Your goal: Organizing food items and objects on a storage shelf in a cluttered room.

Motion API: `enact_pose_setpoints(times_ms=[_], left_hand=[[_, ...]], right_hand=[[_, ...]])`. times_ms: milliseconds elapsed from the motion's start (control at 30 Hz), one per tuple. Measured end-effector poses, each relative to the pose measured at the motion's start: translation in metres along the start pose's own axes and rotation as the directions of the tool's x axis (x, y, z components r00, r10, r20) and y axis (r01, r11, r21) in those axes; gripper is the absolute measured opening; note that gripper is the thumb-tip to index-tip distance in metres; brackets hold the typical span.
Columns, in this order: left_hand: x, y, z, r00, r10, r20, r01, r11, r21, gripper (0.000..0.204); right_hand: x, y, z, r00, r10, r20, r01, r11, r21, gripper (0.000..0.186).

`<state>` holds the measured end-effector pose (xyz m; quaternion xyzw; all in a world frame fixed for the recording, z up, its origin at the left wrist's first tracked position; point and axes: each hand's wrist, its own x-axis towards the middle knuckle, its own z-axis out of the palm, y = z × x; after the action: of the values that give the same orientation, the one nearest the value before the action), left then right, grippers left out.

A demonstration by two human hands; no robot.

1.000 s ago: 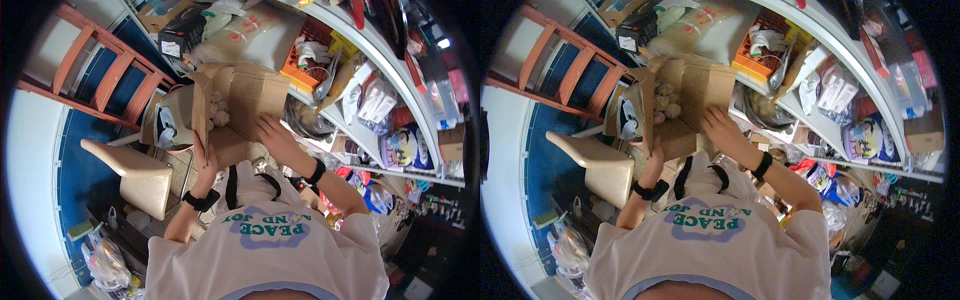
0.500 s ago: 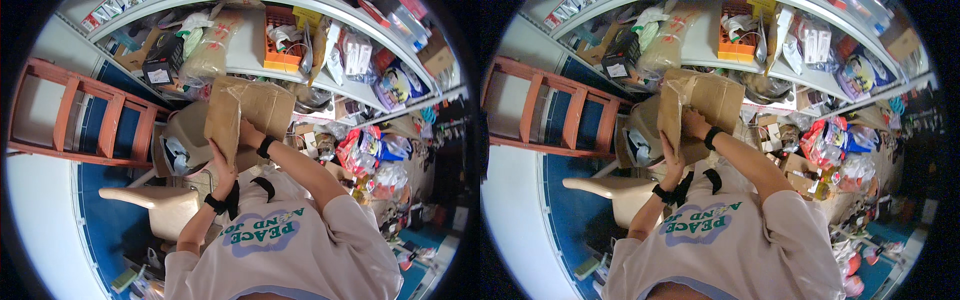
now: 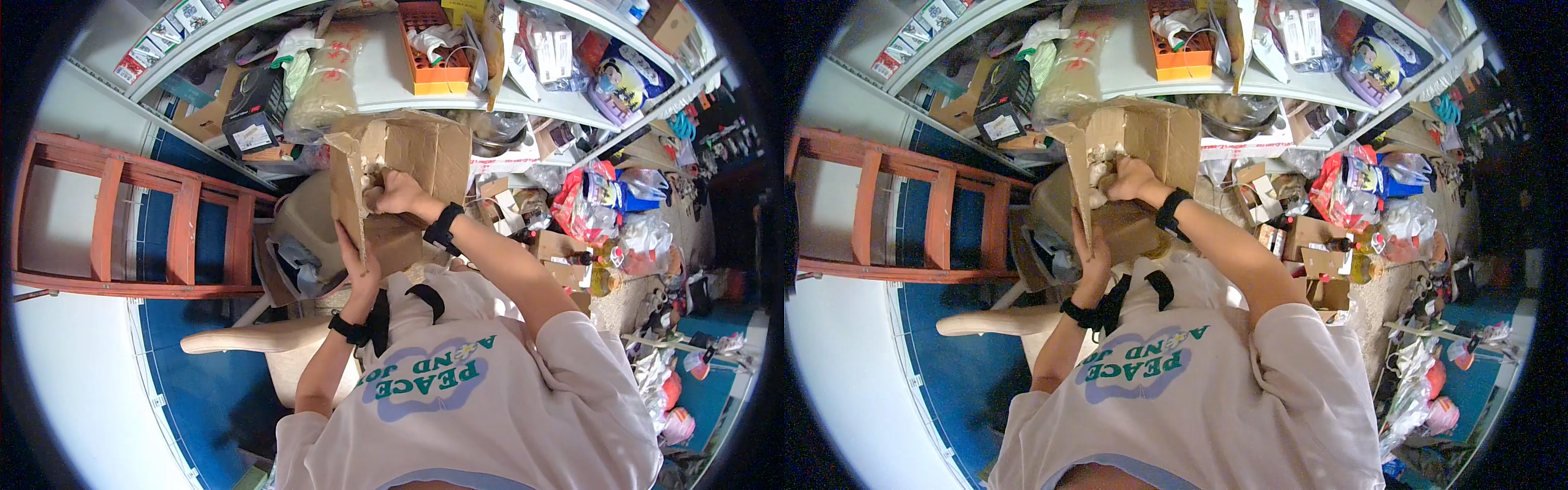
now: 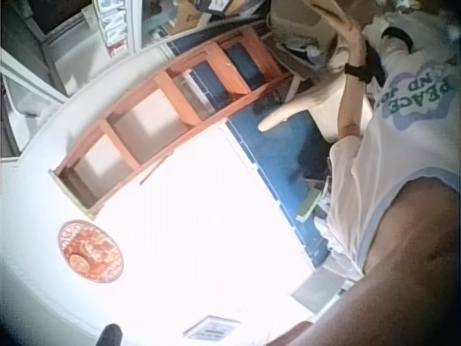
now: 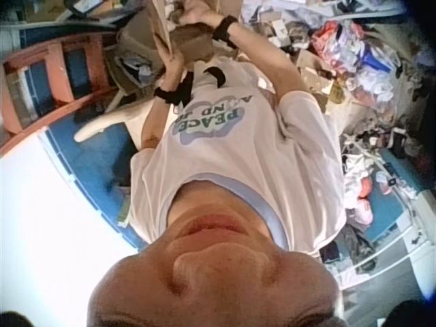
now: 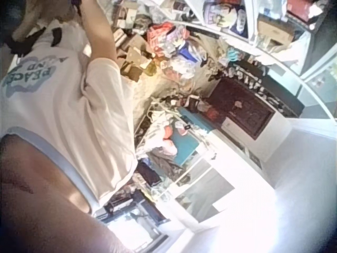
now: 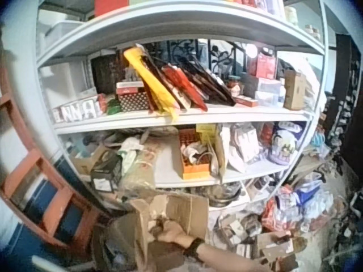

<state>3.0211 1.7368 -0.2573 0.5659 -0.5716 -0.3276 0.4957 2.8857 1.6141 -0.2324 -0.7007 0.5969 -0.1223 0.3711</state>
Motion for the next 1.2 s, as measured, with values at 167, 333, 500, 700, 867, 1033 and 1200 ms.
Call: enact_pose_setpoints(times_ms=[167, 333, 500, 700, 867, 1033, 1200], left_hand=[[-0.003, 0.023, -0.007, 0.999, -0.036, -0.021, 0.036, 0.999, -0.034, 0.068], [-0.009, 0.039, -0.011, 0.990, 0.138, -0.042, -0.136, 0.990, 0.031, 0.062], [-0.005, 0.017, -0.023, 0.995, 0.088, -0.055, -0.085, 0.995, 0.052, 0.068], [0.003, 0.012, -0.030, 0.986, -0.090, -0.142, 0.083, 0.995, -0.055, 0.060], [0.008, 0.023, -0.031, 0.976, -0.124, -0.177, 0.105, 0.988, -0.112, 0.059], [0.007, 0.015, -0.031, 0.893, -0.434, -0.115, 0.362, 0.847, -0.390, 0.058], [0.003, -0.003, -0.029, 0.978, -0.142, -0.151, 0.100, 0.962, -0.255, 0.060]], right_hand=[[0.007, -0.004, 0.013, 0.980, 0.064, -0.186, -0.002, 0.948, 0.320, 0.052], [0.015, -0.018, 0.021, 0.996, 0.092, 0.017, -0.091, 0.900, 0.427, 0.077], [-0.001, -0.042, 0.017, 0.961, 0.019, -0.276, 0.143, 0.819, 0.555, 0.050], [-0.029, -0.064, 0.003, 0.829, -0.234, -0.508, 0.488, 0.745, 0.454, 0.050], [-0.047, -0.070, -0.010, 0.834, -0.256, -0.489, 0.527, 0.633, 0.567, 0.051], [-0.056, -0.073, -0.029, 0.865, -0.172, -0.471, 0.499, 0.377, 0.780, 0.049], [-0.053, -0.063, -0.047, 0.935, -0.083, -0.345, 0.355, 0.197, 0.914, 0.045]])
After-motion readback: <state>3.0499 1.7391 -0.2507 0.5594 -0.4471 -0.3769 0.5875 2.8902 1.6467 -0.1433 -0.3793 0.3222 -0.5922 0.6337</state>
